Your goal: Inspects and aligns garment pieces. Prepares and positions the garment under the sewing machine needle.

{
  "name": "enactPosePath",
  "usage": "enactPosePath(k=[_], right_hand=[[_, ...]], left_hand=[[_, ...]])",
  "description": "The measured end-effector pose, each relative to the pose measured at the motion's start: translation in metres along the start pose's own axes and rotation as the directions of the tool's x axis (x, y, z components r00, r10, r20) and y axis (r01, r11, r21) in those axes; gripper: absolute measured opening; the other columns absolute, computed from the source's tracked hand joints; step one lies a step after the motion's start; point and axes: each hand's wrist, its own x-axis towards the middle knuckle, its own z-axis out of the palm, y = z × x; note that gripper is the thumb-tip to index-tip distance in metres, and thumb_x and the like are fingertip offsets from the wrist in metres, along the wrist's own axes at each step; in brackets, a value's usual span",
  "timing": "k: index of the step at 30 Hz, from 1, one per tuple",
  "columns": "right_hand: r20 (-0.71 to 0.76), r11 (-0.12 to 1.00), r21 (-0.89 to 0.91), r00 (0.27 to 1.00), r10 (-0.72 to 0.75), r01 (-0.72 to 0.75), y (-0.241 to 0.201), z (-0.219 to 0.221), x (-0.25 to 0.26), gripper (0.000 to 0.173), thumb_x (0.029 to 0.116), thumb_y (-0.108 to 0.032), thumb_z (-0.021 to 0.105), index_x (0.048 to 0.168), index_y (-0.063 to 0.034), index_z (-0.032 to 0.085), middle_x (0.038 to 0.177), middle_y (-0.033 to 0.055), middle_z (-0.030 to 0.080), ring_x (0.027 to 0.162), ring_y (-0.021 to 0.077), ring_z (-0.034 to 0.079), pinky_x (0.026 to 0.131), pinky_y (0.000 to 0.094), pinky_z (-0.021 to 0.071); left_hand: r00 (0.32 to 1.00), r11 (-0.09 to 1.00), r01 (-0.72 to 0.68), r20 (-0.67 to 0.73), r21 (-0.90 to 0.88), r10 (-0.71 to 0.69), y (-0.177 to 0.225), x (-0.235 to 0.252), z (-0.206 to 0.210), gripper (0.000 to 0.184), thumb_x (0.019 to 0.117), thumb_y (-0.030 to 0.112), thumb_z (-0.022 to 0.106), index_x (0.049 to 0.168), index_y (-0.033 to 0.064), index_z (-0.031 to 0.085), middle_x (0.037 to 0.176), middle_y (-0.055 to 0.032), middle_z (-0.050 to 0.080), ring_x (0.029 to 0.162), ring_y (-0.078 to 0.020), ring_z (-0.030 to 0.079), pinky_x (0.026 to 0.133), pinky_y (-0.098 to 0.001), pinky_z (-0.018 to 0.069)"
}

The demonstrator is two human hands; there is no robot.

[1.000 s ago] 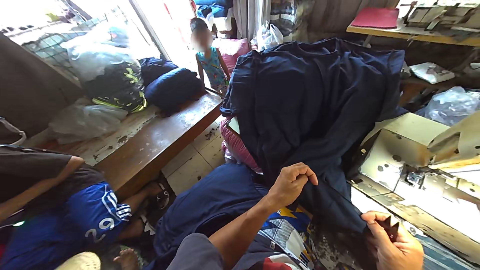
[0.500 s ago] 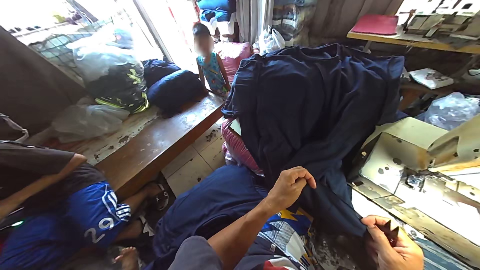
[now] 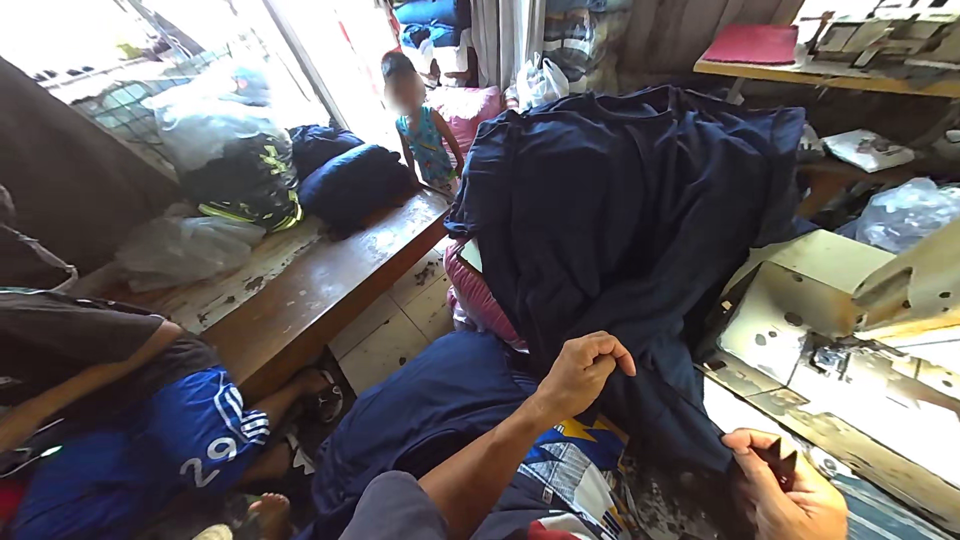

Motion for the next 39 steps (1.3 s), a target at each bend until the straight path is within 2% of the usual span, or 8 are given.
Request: enactPosePath(k=[4,14,26,39], right_hand=[[0.022,1.000,-0.006,1.000,0.001,-0.001,0.0014,-0.0010,-0.0003,0.012,0.1017,-0.006,0.058,0.106,-0.0108,0.068,0.080,-0.0083,0.065,0.049,-0.0012,0.047,0.043,0.0164,0.0416],[0.025,1.000,-0.017,1.000,0.006,-0.006,0.0030,-0.0010,-0.0005,0.013,0.1012,-0.006,0.057,0.105,-0.0112,0.069,0.076,-0.0081,0.064,0.048,-0.0004,0.046,0.042,0.0170,0.0409],[0.024,1.000,-0.015,1.000,0.005,-0.005,0.0033,-0.0008,-0.0006,0.013,0.1010,-0.005,0.057,0.105,-0.0098,0.068,0.081,-0.0078,0.066,0.049,-0.0008,0.048,0.043,0.0163,0.0419],[0.009,1.000,-0.013,1.000,0.006,-0.005,0.0003,0.0032,0.0009,0.014,0.1006,-0.005,0.057,0.104,-0.0107,0.069,0.078,-0.0085,0.065,0.048,-0.0014,0.046,0.043,0.0162,0.0410]], left_hand=[[1.000,1.000,-0.001,-0.004,-0.007,0.001,-0.0025,-0.0016,-0.0001,0.029,0.1000,-0.006,0.045,0.094,-0.0002,0.072,0.096,-0.0076,0.068,0.093,-0.0134,0.064,0.084,-0.0286,0.0538],[1.000,1.000,-0.003,-0.006,-0.008,0.003,-0.0052,-0.0034,-0.0001,0.029,0.0996,-0.007,0.045,0.094,-0.0007,0.072,0.096,-0.0082,0.068,0.094,-0.0137,0.064,0.085,-0.0288,0.0542],[1.000,1.000,0.008,-0.010,-0.005,-0.008,-0.0043,-0.0033,0.0010,0.029,0.0997,-0.007,0.045,0.094,-0.0006,0.072,0.097,-0.0081,0.068,0.094,-0.0134,0.065,0.085,-0.0291,0.0542],[1.000,1.000,0.009,-0.001,-0.012,-0.009,-0.0030,-0.0002,0.0033,0.028,0.1000,-0.006,0.045,0.094,-0.0001,0.072,0.096,-0.0077,0.068,0.094,-0.0135,0.064,0.084,-0.0288,0.0540]])
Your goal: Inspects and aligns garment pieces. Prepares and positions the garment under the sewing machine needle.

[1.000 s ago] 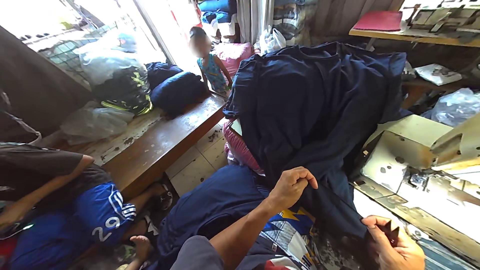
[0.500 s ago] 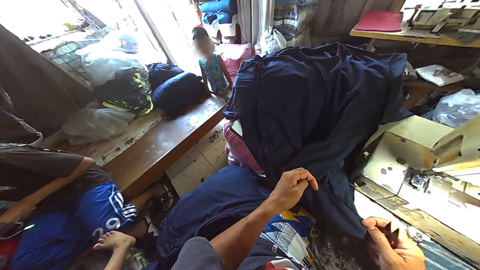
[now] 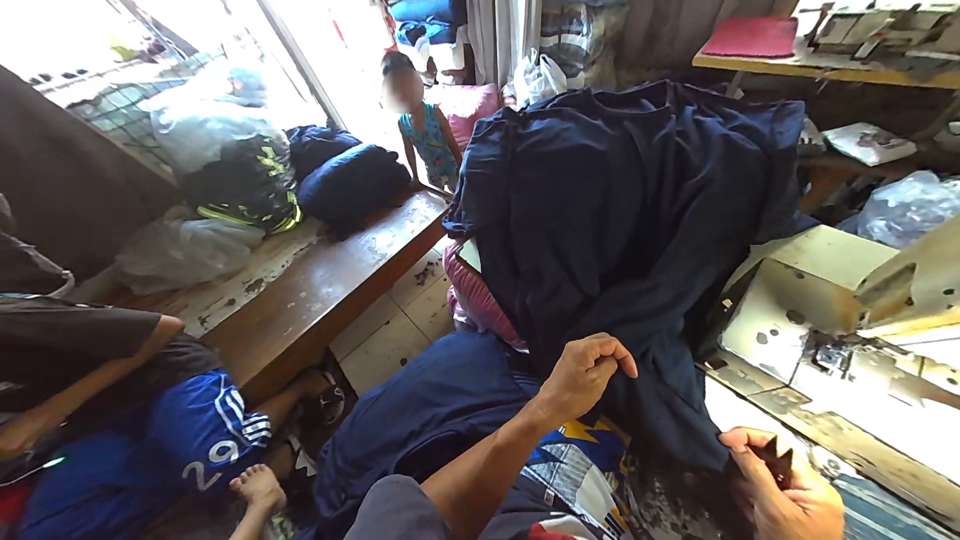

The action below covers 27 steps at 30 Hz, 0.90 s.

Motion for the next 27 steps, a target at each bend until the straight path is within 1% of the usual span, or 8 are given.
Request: enactPosePath(k=[2,5,9,11,14,18,22,27], right_hand=[[0.021,1.000,0.008,1.000,-0.008,0.008,0.000,0.000,0.002,0.012,0.1010,-0.005,0.058,0.105,-0.0099,0.068,0.080,-0.0079,0.066,0.050,-0.0011,0.048,0.044,0.0164,0.0425],[0.014,1.000,-0.007,1.000,0.000,0.000,0.000,-0.002,-0.001,0.012,0.1008,-0.005,0.058,0.105,-0.0104,0.068,0.080,-0.0078,0.066,0.050,-0.0010,0.048,0.044,0.0167,0.0421],[-0.005,1.000,-0.024,1.000,0.007,-0.007,0.004,-0.002,-0.003,0.012,0.1007,-0.006,0.058,0.104,-0.0109,0.069,0.078,-0.0091,0.065,0.048,-0.0018,0.046,0.042,0.0158,0.0410],[-0.008,1.000,-0.020,1.000,0.020,-0.020,0.006,-0.002,-0.005,0.012,0.1008,-0.007,0.058,0.105,-0.0108,0.069,0.076,-0.0086,0.064,0.048,-0.0012,0.046,0.042,0.0164,0.0405],[-0.006,0.999,-0.013,0.999,0.035,-0.035,0.007,-0.001,-0.005,0.013,0.1011,-0.006,0.057,0.105,-0.0106,0.069,0.078,-0.0071,0.065,0.048,-0.0006,0.045,0.042,0.0167,0.0404],[-0.005,0.999,0.005,0.999,0.040,-0.040,0.007,-0.001,-0.003,0.014,0.1014,-0.007,0.057,0.105,-0.0111,0.069,0.076,-0.0079,0.064,0.047,-0.0008,0.045,0.042,0.0169,0.0398],[0.014,1.000,0.000,1.000,0.017,-0.017,0.007,-0.003,-0.002,0.014,0.1009,-0.006,0.058,0.105,-0.0108,0.070,0.075,-0.0070,0.064,0.046,-0.0003,0.044,0.041,0.0173,0.0395],[0.064,0.999,-0.005,0.997,-0.035,0.035,0.007,-0.007,-0.004,0.018,0.0994,-0.004,0.057,0.107,-0.0089,0.073,0.080,-0.0057,0.067,0.050,-0.0002,0.047,0.044,0.0171,0.0409]], left_hand=[[1.000,1.000,-0.010,-0.002,-0.002,0.010,0.002,0.003,0.000,0.029,0.0998,-0.006,0.045,0.094,-0.0001,0.072,0.096,-0.0078,0.068,0.094,-0.0137,0.064,0.084,-0.0291,0.0543],[1.000,1.000,-0.014,0.003,-0.007,0.014,0.001,0.002,0.002,0.029,0.1001,-0.006,0.045,0.094,-0.0001,0.072,0.096,-0.0076,0.068,0.093,-0.0131,0.064,0.083,-0.0283,0.0540],[1.000,1.000,0.000,0.003,0.002,0.000,-0.002,-0.001,-0.001,0.028,0.0999,-0.006,0.045,0.094,-0.0006,0.072,0.096,-0.0079,0.068,0.093,-0.0128,0.064,0.084,-0.0283,0.0538],[1.000,1.000,0.007,-0.004,0.005,-0.007,-0.005,-0.004,-0.001,0.028,0.1000,-0.006,0.045,0.093,-0.0005,0.072,0.096,-0.0077,0.068,0.093,-0.0129,0.064,0.084,-0.0283,0.0539],[1.000,1.000,0.024,-0.005,0.008,-0.024,-0.006,-0.007,-0.002,0.028,0.0996,-0.006,0.045,0.093,0.0000,0.072,0.095,-0.0073,0.068,0.092,-0.0128,0.064,0.083,-0.0282,0.0537],[1.000,1.000,0.025,-0.001,0.017,-0.025,-0.003,-0.005,-0.005,0.028,0.0998,-0.006,0.045,0.094,0.0000,0.072,0.095,-0.0071,0.067,0.091,-0.0124,0.064,0.082,-0.0280,0.0535],[1.000,0.999,0.013,-0.017,0.035,-0.012,0.002,-0.002,-0.008,0.029,0.0993,-0.006,0.045,0.093,0.0004,0.072,0.095,-0.0067,0.067,0.091,-0.0122,0.063,0.081,-0.0276,0.0533],[1.000,0.998,-0.001,-0.001,0.061,0.001,0.007,0.003,-0.017,0.029,0.1003,-0.005,0.044,0.094,0.0007,0.072,0.095,-0.0062,0.067,0.090,-0.0117,0.063,0.081,-0.0275,0.0533]])
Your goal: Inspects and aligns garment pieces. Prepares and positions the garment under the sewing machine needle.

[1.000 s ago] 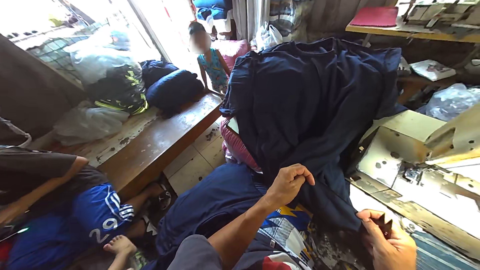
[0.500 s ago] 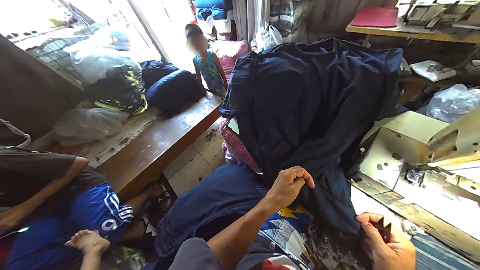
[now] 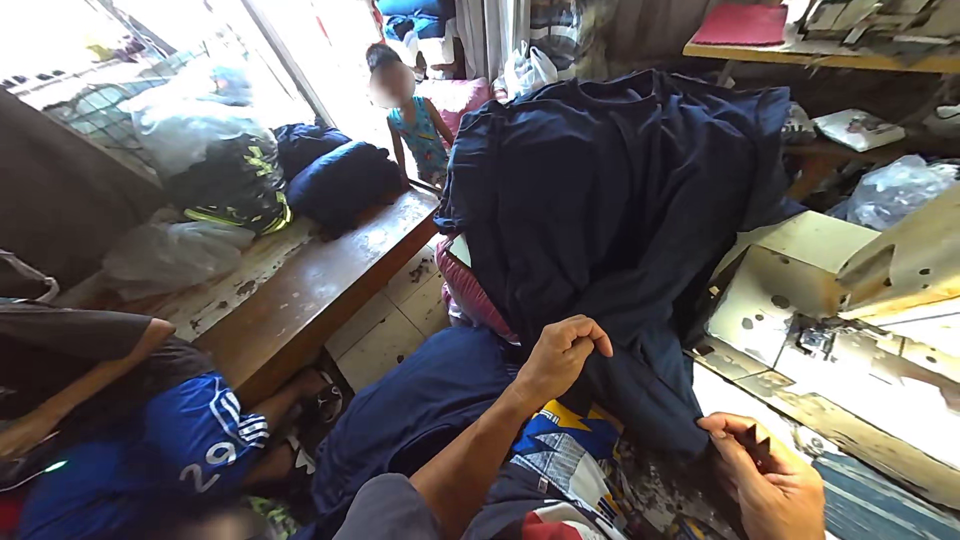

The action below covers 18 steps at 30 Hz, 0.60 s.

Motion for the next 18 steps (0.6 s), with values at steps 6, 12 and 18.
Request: enactPosePath(k=[6,12,18], right_hand=[[-0.013,0.981,-0.082,0.984,-0.177,0.176,-0.012,0.004,0.019,0.016,0.0998,-0.011,0.060,0.109,-0.0081,0.072,0.095,-0.0053,0.072,0.067,-0.0008,0.060,0.059,0.0161,0.0520],[-0.052,0.972,-0.133,0.978,-0.204,0.195,-0.024,-0.001,0.031,0.021,0.0892,-0.012,0.079,0.110,-0.0089,0.077,0.095,-0.0002,0.071,0.071,0.0036,0.060,0.062,0.0194,0.0525],[-0.136,0.963,-0.162,0.961,-0.239,0.216,-0.023,-0.004,0.029,0.022,0.0877,-0.007,0.080,0.110,-0.0099,0.079,0.094,0.0017,0.070,0.070,0.0069,0.061,0.059,0.0208,0.0524]], left_hand=[[0.999,1.000,-0.006,0.054,-0.009,0.006,0.017,0.011,-0.016,0.031,0.1012,0.000,0.044,0.102,0.0030,0.075,0.102,-0.0052,0.072,0.097,-0.0129,0.067,0.088,-0.0337,0.0565],[0.993,0.986,-0.069,0.101,0.155,0.054,0.032,0.015,-0.013,0.023,0.0898,0.010,0.077,0.113,0.0105,0.074,0.113,-0.0005,0.071,0.105,-0.0142,0.068,0.089,-0.0346,0.0616],[0.994,0.969,-0.111,0.022,0.220,0.109,0.030,0.012,-0.002,0.025,0.0844,0.007,0.083,0.109,0.0110,0.077,0.109,0.0003,0.072,0.102,-0.0139,0.070,0.087,-0.0330,0.0626]])
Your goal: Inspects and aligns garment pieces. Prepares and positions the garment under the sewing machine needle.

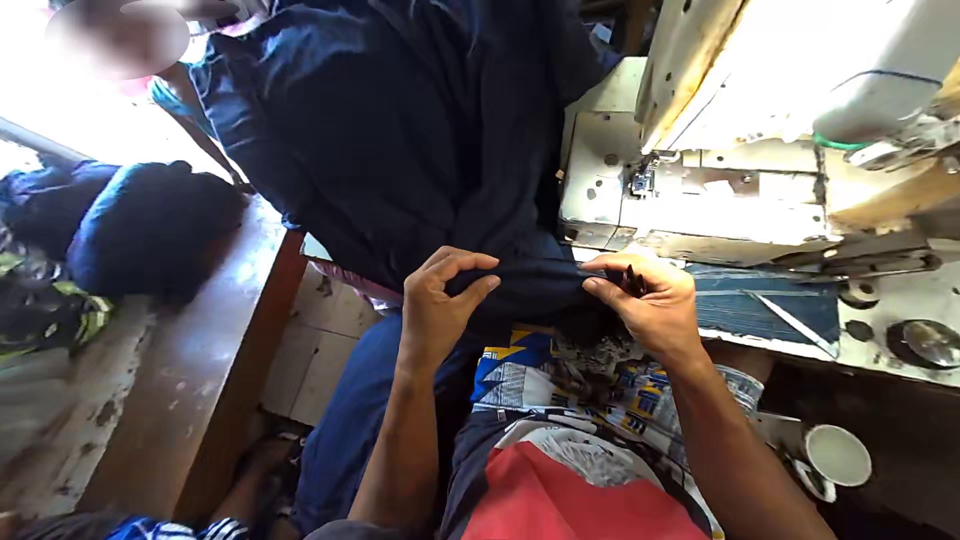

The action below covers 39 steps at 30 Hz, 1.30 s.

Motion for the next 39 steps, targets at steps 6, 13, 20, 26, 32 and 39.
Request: enactPosePath(k=[6,13,20,26,32,39], right_hand=[[-0.048,0.999,-0.035,0.999,-0.002,0.000,0.002,-0.004,-0.009,0.020,0.0889,-0.011,0.080,0.109,-0.0125,0.080,0.096,0.0007,0.074,0.076,0.0072,0.064,0.066,0.0228,0.0551],[-0.072,0.999,-0.046,0.997,-0.014,0.011,0.001,-0.011,-0.018,0.019,0.0916,-0.013,0.078,0.110,-0.0162,0.081,0.100,-0.0004,0.074,0.084,0.0091,0.068,0.075,0.0266,0.0590],[-0.112,0.999,-0.050,0.994,-0.001,-0.005,0.006,-0.018,-0.028,0.013,0.0927,-0.015,0.077,0.104,-0.0180,0.082,0.093,-0.0004,0.071,0.086,0.0102,0.065,0.077,0.0273,0.0560],[-0.132,0.994,0.003,0.985,0.110,-0.110,0.016,-0.020,-0.038,0.009,0.0948,-0.018,0.074,0.095,-0.0113,0.080,0.109,0.0052,0.067,0.095,0.0106,0.066,0.081,0.0259,0.0591],[-0.110,0.954,0.065,0.949,0.297,-0.291,0.023,-0.017,-0.029,0.019,0.1005,-0.022,0.065,0.091,-0.0091,0.074,0.075,-0.0017,0.068,0.069,0.0061,0.063,0.066,0.0261,0.0534],[-0.293,0.951,0.102,0.905,0.309,-0.291,0.026,-0.012,-0.018,0.018,0.0902,-0.013,0.073,0.106,-0.0046,0.074,0.078,-0.0011,0.068,0.066,0.0045,0.060,0.061,0.0214,0.0515]], left_hand=[[0.997,0.993,-0.037,-0.059,0.108,0.044,0.011,-0.004,0.008,0.025,0.0833,0.009,0.085,0.107,0.0130,0.078,0.107,0.0021,0.072,0.100,-0.0111,0.069,0.085,-0.0300,0.0622],[0.992,0.963,-0.124,0.020,0.238,0.122,0.025,-0.008,0.007,0.021,0.0871,0.015,0.083,0.108,0.0161,0.080,0.106,0.0035,0.070,0.097,-0.0074,0.068,0.082,-0.0264,0.0605],[0.986,0.960,-0.157,-0.015,0.231,0.165,0.036,-0.003,0.014,0.017,0.0870,0.016,0.083,0.104,0.0171,0.081,0.104,0.0037,0.069,0.097,-0.0075,0.066,0.083,-0.0255,0.0592],[0.973,0.982,-0.121,0.179,-0.145,0.147,0.032,0.040,0.051,0.010,0.1020,0.016,0.063,0.109,0.0090,0.066,0.134,-0.0050,0.062,0.122,-0.0198,0.062,0.097,-0.0386,0.0575],[0.972,0.993,-0.093,0.225,0.072,0.075,0.048,0.094,0.108,0.015,0.1045,0.021,0.060,0.116,0.0120,0.064,0.105,-0.0050,0.070,0.087,-0.0165,0.068,0.073,-0.0372,0.0588],[0.966,0.913,-0.159,0.252,0.376,0.064,0.033,0.152,0.148,0.016,0.0974,0.024,0.069,0.107,0.0135,0.076,0.110,-0.0071,0.070,0.100,-0.0222,0.069,0.086,-0.0468,0.0573]])
